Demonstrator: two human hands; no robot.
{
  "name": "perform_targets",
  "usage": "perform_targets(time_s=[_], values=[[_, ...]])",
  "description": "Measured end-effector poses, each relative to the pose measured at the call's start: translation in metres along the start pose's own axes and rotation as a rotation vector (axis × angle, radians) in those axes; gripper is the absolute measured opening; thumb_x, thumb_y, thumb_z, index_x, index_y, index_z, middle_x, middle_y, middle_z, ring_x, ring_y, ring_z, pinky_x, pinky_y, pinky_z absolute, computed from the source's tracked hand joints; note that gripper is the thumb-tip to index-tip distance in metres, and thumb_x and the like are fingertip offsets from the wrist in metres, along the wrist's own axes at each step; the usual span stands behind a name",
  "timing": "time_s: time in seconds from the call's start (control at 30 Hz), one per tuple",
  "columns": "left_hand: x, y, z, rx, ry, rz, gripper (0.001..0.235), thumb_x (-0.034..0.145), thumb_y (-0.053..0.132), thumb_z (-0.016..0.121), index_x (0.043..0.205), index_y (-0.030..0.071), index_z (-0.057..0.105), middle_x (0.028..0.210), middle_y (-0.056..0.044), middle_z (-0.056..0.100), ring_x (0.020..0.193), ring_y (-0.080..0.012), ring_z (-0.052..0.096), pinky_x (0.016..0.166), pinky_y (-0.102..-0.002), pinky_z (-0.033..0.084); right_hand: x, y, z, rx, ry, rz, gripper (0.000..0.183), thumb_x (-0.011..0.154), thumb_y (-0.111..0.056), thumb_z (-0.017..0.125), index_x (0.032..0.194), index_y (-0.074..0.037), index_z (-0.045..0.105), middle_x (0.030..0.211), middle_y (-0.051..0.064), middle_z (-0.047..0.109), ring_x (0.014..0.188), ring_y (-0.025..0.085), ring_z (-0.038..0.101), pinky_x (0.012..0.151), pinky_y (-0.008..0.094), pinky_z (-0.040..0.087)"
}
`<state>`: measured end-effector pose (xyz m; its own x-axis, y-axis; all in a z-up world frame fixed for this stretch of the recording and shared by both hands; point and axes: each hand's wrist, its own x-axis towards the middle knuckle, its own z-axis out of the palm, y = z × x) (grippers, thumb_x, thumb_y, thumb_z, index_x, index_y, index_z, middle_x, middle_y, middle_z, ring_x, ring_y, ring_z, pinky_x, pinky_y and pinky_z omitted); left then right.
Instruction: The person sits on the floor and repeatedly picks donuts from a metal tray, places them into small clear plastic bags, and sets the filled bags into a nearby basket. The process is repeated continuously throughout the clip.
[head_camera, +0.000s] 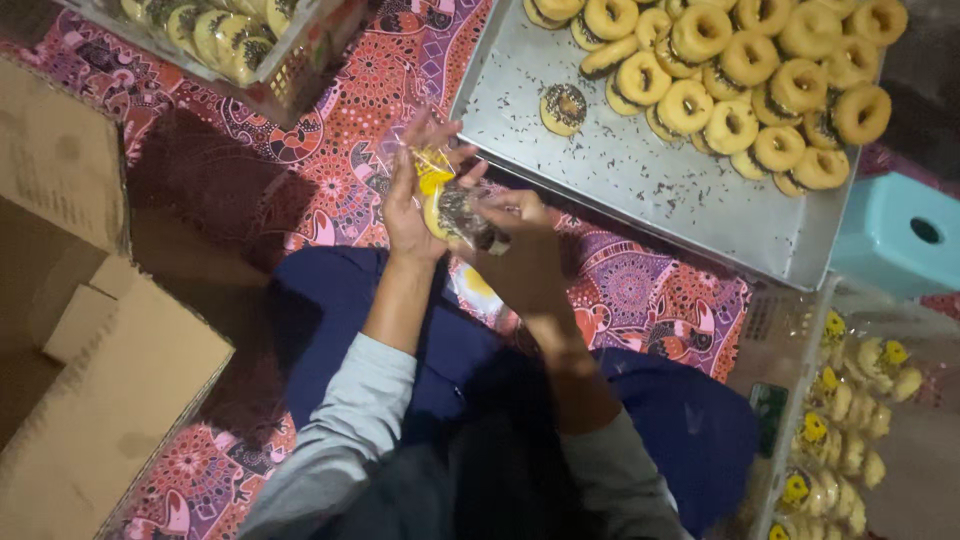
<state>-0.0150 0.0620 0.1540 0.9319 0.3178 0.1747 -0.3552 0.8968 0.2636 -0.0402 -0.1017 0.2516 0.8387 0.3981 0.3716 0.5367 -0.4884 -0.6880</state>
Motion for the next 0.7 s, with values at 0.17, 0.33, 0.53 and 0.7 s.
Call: perform_targets(time_s=[0.17,0.33,0.53,0.7], values=[[-0.007,-0.001,0.006,0.163,0.131,0.069,0.047,0.115,0.031,0.044,0.158,0.014,0.036,0.141,-0.017,0.057,0.119,-0.0307,0.062,0.106,-0.051,0.055,-0.003,-0.011,0.011,0.258,0.028,-0.070,0.050,0.079,-0.017,0.085,0.125,-0.005,0.070,0.139,0.023,0.056,0.103,0.025,0.072,0.085,0.031,0.061],[-0.015,0.007,0.002,0.123,0.076,-0.023,0.056,0.112,0.043,0.042,0.152,0.003,0.042,0.139,-0.019,0.058,0.120,-0.0325,0.065,0.110,-0.051,0.056,-0.013,-0.015,0.004,0.086,-0.055,-0.109,0.053,0.081,-0.014,0.089,0.129,-0.005,0.071,0.140,0.017,0.063,0.114,0.029,0.073,0.100,0.035,0.058],[-0.029,-0.010,0.003,-0.001,0.184,-0.106,0.062,0.124,0.053,0.048,0.158,0.001,0.046,0.139,-0.022,0.053,0.114,-0.0345,0.059,0.095,-0.050,0.050,-0.003,-0.025,0.014,-0.136,0.156,-0.149,0.055,0.072,-0.015,0.089,0.122,-0.001,0.071,0.134,0.026,0.062,0.113,0.036,0.068,0.098,0.042,0.054],[-0.077,-0.012,0.035,0.825,0.052,0.103,0.075,0.108,0.053,0.058,0.159,0.012,0.020,0.160,-0.014,0.026,0.146,-0.0283,0.031,0.116,-0.051,0.028,0.000,-0.012,0.018,-0.052,0.186,-0.113,0.054,0.079,-0.020,0.088,0.125,-0.001,0.067,0.134,0.027,0.063,0.109,0.030,0.069,0.093,0.038,0.058]])
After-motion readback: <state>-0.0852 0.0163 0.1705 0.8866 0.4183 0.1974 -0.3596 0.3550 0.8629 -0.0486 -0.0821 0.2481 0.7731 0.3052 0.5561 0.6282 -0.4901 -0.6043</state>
